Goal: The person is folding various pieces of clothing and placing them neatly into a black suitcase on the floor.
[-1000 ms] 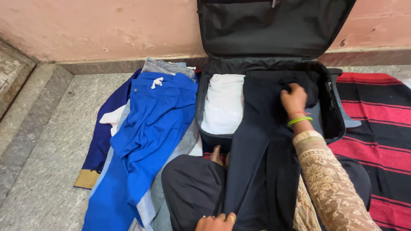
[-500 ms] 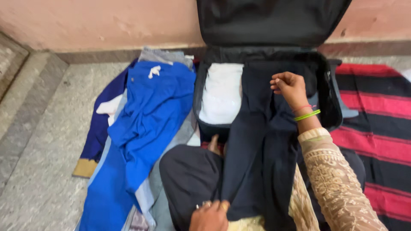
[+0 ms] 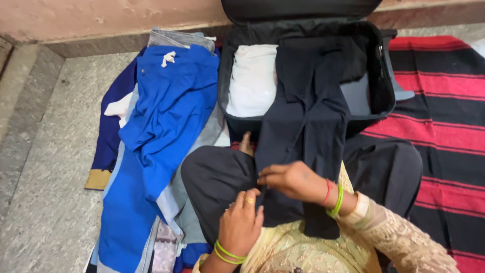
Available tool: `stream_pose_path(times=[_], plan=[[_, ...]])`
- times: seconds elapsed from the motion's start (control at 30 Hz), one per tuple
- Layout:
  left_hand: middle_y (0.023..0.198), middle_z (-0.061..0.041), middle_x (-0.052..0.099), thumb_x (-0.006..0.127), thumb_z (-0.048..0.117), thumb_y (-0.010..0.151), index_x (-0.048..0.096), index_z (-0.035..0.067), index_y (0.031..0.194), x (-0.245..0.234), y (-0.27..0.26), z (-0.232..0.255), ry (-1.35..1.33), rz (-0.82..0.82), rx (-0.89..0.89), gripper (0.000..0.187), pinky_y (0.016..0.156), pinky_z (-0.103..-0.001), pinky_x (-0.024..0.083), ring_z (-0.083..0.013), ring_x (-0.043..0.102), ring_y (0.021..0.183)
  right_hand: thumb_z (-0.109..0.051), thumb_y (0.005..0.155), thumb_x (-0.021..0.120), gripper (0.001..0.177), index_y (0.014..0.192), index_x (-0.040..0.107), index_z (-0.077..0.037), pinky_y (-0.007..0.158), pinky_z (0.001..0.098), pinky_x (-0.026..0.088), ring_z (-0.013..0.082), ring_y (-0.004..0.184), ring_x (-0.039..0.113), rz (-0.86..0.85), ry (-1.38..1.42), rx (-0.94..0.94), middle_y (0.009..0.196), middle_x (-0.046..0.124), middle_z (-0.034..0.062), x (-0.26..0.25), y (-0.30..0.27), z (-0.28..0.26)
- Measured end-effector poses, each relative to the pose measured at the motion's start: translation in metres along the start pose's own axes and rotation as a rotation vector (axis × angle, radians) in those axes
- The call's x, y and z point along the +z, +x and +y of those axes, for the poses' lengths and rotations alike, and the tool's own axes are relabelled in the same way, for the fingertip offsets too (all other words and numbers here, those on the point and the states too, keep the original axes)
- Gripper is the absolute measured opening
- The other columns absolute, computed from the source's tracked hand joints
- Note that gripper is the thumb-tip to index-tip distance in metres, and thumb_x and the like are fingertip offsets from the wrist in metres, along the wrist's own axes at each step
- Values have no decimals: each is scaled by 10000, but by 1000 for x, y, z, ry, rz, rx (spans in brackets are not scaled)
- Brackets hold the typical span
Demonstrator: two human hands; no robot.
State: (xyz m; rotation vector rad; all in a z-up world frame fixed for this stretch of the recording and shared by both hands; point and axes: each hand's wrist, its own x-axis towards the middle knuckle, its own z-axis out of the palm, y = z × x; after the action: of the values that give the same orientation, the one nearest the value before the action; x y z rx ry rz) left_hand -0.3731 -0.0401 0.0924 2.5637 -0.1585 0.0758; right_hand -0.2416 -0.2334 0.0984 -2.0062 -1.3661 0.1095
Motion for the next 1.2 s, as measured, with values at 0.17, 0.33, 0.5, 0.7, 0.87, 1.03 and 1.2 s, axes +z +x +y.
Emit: stream_pose_path(times=[0.17,0.33,0.5,0.7,0.87,1.03,1.2], plan=[[1042,-146,664,682,138,737,597,47,1139,3,-20,-25,68,110,121,421,788,-472,559,-401,685,912,-111,858,704,259,1114,743,-108,789,365,581,302,972,724,174,-96,-4,1174,722,95,-14,-16,7],[1076,-130,664,639,48,750,589,42,1103,12,-35,-28,-117,-17,26,357,729,-447,570,-371,690,873,-138,867,704,202,1062,749,-110,731,365,572,279,877,721,32,-120,295,983,727,51,-28,-80,2],[1071,-154,629,637,15,686,596,29,1118,21,-35,-28,-38,106,166,434,739,-452,560,-377,675,871,-318,811,789,403,1157,741,-115,747,384,553,301,965,664,-196,-91,311,1079,650,99,1,-152,-23],[992,-117,677,631,-48,697,627,51,1130,37,-36,-36,-141,102,153,444,765,-393,570,-321,711,871,-185,718,749,438,1151,708,-135,830,381,541,311,1036,646,73,-329,361,1214,618,140,42,-175,-50],[848,-104,678,650,-104,787,605,17,1101,40,-36,-28,-575,217,-58,340,708,-295,572,-202,716,751,-39,941,606,231,1160,678,-36,744,234,515,116,902,640,675,283,736,1053,664,48,63,-193,-40],[943,-108,649,673,-90,804,628,25,1082,15,-30,-9,-472,469,98,304,690,-318,556,-219,677,759,-95,1156,520,179,1284,615,-14,710,186,409,37,843,515,1247,738,703,1018,621,-16,53,-212,-30],[1028,-130,656,594,-53,713,677,85,1096,11,-37,-11,-188,261,144,415,724,-424,561,-346,693,840,-24,987,621,304,1291,605,-11,800,197,454,44,883,548,1043,434,771,1073,610,-27,48,-221,-57]])
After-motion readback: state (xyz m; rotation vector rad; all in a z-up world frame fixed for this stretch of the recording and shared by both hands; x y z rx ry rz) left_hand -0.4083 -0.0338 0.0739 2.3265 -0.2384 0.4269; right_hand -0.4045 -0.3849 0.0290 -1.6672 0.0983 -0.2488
